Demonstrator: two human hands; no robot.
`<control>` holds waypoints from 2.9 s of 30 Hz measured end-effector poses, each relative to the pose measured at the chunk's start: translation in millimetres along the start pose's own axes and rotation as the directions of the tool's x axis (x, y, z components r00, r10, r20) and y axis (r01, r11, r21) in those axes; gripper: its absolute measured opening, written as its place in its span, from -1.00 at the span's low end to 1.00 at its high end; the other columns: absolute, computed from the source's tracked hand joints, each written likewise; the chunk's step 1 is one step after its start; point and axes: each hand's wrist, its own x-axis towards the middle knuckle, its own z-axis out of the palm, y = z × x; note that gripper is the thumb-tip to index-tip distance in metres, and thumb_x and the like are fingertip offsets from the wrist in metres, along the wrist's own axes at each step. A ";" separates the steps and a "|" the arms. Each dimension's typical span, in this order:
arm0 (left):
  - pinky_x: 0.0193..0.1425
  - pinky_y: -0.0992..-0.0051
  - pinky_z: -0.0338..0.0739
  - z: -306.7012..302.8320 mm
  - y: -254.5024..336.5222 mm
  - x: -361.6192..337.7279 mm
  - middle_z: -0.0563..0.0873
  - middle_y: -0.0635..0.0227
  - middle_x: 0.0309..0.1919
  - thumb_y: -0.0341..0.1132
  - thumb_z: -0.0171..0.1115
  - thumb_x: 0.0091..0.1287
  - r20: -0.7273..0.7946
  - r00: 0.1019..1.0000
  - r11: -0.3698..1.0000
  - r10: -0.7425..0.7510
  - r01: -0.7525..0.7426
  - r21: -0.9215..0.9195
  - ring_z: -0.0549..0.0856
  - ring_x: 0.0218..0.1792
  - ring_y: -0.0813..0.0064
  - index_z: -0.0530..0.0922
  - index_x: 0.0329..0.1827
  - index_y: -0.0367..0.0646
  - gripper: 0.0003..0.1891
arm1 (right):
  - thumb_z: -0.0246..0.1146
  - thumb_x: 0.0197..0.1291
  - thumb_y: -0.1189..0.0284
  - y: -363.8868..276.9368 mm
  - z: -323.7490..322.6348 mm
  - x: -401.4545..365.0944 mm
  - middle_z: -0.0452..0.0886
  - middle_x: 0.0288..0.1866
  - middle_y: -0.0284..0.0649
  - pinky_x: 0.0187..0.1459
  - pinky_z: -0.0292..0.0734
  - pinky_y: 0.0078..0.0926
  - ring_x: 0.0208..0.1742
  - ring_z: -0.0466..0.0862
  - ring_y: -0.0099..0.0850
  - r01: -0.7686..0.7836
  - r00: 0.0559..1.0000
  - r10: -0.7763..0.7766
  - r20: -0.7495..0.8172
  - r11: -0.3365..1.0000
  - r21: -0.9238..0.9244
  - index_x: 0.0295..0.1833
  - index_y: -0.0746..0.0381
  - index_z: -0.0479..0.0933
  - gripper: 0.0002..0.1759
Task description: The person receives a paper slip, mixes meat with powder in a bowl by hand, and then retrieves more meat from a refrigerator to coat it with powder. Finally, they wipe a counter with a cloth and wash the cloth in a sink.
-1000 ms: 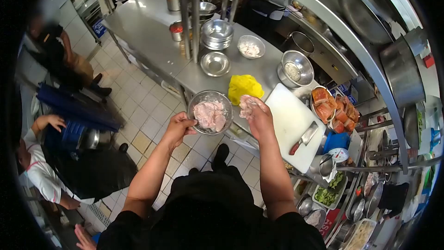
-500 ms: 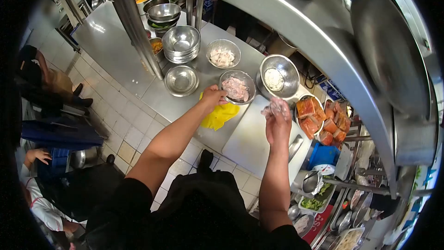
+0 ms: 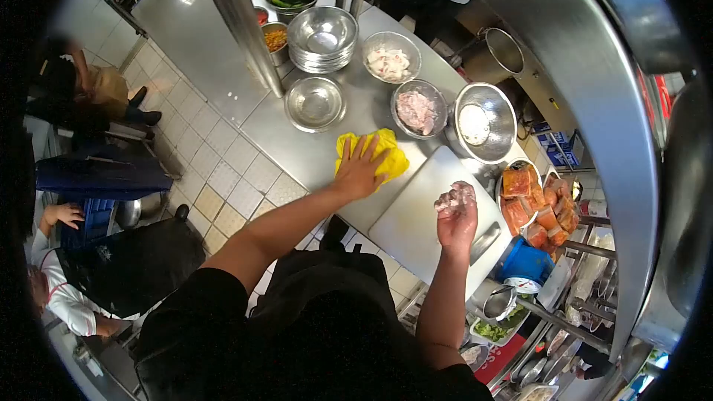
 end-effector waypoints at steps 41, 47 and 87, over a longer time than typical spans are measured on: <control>0.33 0.04 0.42 -286.3 -608.4 26.6 0.47 0.01 0.37 -0.33 0.22 0.27 -0.437 0.841 0.889 -0.320 0.426 0.168 0.49 0.27 -0.10 0.52 0.34 -0.09 -0.49 | 0.25 0.33 0.32 136.4 227.6 -85.0 0.56 -0.15 -0.29 -0.26 0.59 -0.43 -0.27 0.61 -0.43 0.218 0.944 -0.267 -0.192 0.946 -0.242 0.03 0.25 0.47 -0.72; 0.28 0.04 0.41 -224.9 -505.4 11.3 0.49 0.07 0.34 -0.34 0.25 0.18 -0.312 0.933 0.918 -0.182 0.275 0.286 0.52 0.19 -0.04 0.56 0.29 -0.02 -0.47 | 0.25 0.28 0.37 116.3 199.7 -144.3 0.62 -0.17 -0.24 -0.23 0.60 -0.47 -0.28 0.63 -0.44 0.274 0.888 -0.387 -0.247 0.879 -0.390 0.05 0.31 0.50 -0.69; 0.37 0.12 0.37 -216.1 -449.3 15.6 0.54 0.14 0.20 -0.33 0.40 0.12 -0.364 0.924 0.993 -0.115 0.098 -0.067 0.47 0.24 0.04 0.60 -0.09 -0.16 -0.70 | 0.27 0.28 0.30 129.8 178.4 -76.4 0.54 -0.17 -0.28 -0.31 0.54 -0.41 -0.31 0.55 -0.47 0.328 0.919 -0.364 -0.154 0.920 -0.215 0.06 0.24 0.44 -0.66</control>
